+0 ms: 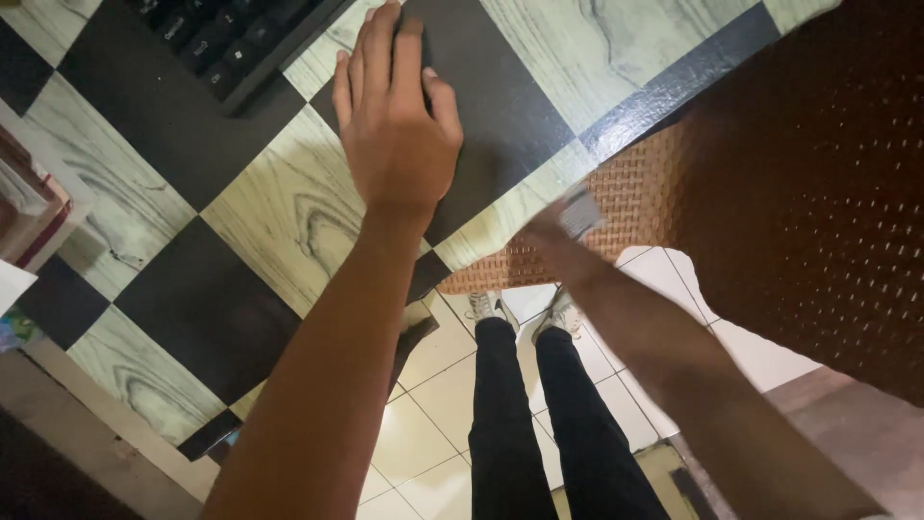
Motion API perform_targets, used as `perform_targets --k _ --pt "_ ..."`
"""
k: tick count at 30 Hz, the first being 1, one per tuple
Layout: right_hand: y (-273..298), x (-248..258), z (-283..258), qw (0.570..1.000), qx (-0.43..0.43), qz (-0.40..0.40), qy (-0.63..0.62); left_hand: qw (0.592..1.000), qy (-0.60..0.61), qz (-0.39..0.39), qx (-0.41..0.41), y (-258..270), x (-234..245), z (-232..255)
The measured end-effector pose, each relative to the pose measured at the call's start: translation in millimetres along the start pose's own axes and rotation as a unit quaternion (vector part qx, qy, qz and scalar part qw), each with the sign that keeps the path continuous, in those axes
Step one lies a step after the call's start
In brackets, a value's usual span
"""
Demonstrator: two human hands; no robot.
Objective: The person wipes down a desk, a computer monitor, and a chair with a cloth, moving items to clean underneath them. They also wipe the rungs of a wooden ladder before returning to the desk to finish cleaning the chair.
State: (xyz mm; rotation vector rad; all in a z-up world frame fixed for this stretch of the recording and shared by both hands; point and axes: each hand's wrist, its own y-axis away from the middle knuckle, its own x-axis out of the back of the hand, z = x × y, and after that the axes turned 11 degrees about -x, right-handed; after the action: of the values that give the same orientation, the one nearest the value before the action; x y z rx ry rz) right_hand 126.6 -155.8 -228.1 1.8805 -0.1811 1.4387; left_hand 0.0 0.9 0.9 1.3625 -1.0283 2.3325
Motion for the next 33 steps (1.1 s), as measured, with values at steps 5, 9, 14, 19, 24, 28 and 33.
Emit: perform_targets --k 5,9,14,19,24,28,33 --pt "106 -20 -32 0.990 0.144 -0.004 -0.008 1.000 -0.007 -0.015 0.005 -1 2 2" --pt "165 -37 30 0.981 0.183 0.017 -0.064 1.000 -0.007 -0.018 -0.002 -2 3 1" --pt "138 -36 127 0.993 0.091 0.077 0.009 1.000 0.004 -0.026 0.009 -1 3 1" --pt "54 -13 109 0.996 -0.043 0.072 0.000 1.000 0.000 -0.022 0.002 0 1 -1" --pt "6 -29 23 0.999 -0.030 -0.005 -0.015 1.000 -0.007 -0.015 -0.003 1 0 -1" --pt "52 -54 -40 0.985 0.071 -0.023 -0.153 1.000 -0.015 -0.003 -0.010 0 -1 0" --pt "136 -36 -24 0.946 0.257 0.122 -0.158 1.000 0.000 -0.001 -0.010 -2 2 1"
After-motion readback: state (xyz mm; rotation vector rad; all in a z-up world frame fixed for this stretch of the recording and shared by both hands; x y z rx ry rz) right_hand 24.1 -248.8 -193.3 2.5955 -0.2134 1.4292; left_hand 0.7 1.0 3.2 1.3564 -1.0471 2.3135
